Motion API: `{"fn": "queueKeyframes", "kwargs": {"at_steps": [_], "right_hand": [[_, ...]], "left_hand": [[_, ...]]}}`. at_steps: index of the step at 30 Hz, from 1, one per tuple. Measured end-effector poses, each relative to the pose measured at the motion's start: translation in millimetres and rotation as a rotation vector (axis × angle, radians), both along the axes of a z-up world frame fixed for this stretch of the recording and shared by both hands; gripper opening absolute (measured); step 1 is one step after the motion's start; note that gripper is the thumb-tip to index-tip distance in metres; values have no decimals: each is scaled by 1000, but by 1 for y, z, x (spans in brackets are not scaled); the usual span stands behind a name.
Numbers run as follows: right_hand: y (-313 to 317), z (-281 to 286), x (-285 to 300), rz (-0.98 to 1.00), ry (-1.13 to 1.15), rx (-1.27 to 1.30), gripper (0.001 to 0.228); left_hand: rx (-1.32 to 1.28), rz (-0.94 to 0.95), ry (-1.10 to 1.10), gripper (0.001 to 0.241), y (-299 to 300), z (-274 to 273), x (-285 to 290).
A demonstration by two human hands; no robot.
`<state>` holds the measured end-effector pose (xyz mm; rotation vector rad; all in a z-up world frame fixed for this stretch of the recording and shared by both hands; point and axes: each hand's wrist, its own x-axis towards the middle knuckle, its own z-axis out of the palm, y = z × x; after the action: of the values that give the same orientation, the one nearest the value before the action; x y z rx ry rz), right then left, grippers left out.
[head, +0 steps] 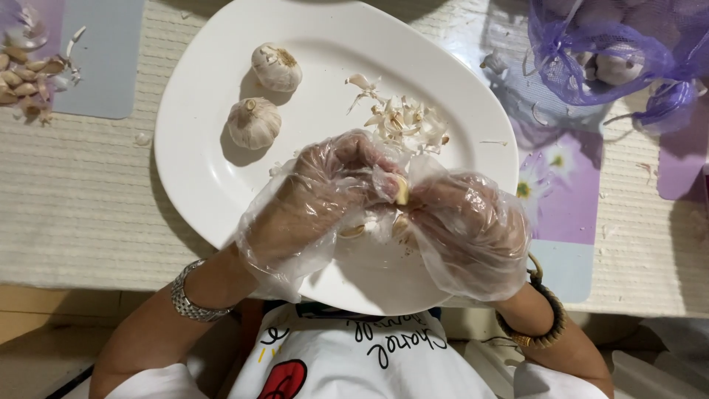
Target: Peeling garlic cloves from a bulb using hands and a small knife on a white plate.
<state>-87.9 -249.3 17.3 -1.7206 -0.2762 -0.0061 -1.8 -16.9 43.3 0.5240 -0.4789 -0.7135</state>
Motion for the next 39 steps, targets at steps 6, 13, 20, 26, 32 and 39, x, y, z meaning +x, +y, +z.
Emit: {"fn": "queueKeyframes", "kwargs": {"at_steps": [6,13,20,26,32,39], "right_hand": [[-13,-11,0,-67,-270,-385,28],[-40,-55,-16,116,-215,-906,42],[-41,-54,-11,119,139,-6,36],[-38,-38,-5,142,264,255,24],[-35,-9,11,218,199,547,32],[-31,1,17,156,137,461,29]], "left_hand": [[-146,-90,226,48,-8,-8,2],[167,87,162,12,-14,11,-2],[393,200,119,18,-21,28,-6],[273,91,34,17,-15,22,-5],[0,-193,192,24,-7,13,2],[351,-11,-301,29,-7,10,4]]}}
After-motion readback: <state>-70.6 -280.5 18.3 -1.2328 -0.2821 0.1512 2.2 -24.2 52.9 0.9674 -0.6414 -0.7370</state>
